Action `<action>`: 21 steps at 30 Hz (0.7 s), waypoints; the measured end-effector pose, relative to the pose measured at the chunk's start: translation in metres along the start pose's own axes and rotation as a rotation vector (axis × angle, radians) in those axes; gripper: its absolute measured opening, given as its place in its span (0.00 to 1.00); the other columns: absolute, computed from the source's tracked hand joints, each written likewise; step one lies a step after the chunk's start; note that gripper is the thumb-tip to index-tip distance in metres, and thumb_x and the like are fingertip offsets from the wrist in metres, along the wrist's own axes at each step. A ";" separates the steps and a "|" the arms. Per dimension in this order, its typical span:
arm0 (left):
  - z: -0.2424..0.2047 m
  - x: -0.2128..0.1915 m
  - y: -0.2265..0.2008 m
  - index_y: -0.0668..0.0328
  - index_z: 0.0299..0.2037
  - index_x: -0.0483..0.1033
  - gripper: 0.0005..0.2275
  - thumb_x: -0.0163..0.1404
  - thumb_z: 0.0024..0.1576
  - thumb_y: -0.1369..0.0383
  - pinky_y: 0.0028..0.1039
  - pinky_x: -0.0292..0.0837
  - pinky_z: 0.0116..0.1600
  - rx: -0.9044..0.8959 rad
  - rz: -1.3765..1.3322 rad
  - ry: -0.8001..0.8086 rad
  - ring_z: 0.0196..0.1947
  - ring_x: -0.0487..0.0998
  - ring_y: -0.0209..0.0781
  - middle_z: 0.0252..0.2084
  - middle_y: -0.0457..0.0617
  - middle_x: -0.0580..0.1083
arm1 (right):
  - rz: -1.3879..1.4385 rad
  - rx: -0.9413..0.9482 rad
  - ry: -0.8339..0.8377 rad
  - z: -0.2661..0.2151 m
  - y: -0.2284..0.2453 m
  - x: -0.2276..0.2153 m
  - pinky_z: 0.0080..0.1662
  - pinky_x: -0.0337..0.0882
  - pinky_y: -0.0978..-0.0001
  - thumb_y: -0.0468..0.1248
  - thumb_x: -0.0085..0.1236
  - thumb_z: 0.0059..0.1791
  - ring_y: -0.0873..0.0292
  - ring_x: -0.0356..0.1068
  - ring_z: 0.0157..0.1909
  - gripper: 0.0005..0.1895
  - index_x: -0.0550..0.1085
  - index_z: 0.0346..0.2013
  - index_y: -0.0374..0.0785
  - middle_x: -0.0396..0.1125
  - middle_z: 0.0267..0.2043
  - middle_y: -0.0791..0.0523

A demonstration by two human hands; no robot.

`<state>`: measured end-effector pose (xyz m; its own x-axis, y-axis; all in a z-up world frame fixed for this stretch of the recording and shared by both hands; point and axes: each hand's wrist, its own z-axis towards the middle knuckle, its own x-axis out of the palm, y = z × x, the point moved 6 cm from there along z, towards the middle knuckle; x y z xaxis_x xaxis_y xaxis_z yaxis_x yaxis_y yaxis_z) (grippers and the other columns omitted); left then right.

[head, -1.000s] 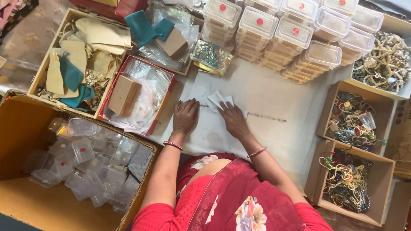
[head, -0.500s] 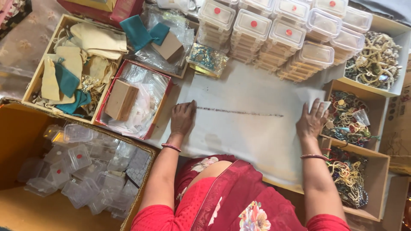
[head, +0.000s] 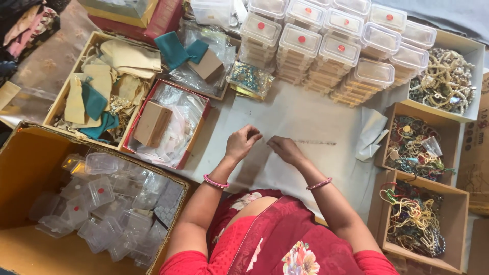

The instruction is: The person cleans various pieces of jewelry, including necklaces and bracelets, using a white cloth. They wipe the items on a table surface, place them into small plastic bags, and then transfer the bags into small cloth pouches. The person also handles small plastic containers and cardboard boxes filled with jewelry.

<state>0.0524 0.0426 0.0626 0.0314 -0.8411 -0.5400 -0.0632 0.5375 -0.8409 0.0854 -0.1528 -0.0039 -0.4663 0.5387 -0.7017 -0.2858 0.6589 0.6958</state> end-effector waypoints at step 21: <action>0.004 0.077 0.061 0.62 0.53 0.80 0.14 0.53 0.64 0.62 0.23 0.75 0.44 -0.278 -0.757 0.621 0.37 0.79 0.32 0.38 0.45 0.80 | 0.466 0.078 -0.213 -0.005 -0.006 -0.009 0.41 0.72 0.68 0.40 0.49 0.57 0.62 0.67 0.36 0.13 0.74 0.51 0.36 0.68 0.34 0.56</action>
<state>0.0552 0.0105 -0.0303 -0.3586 -0.8800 0.3116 -0.4737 -0.1161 -0.8730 0.0877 -0.1641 -0.0006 -0.3458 0.8740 -0.3415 -0.0218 0.3563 0.9341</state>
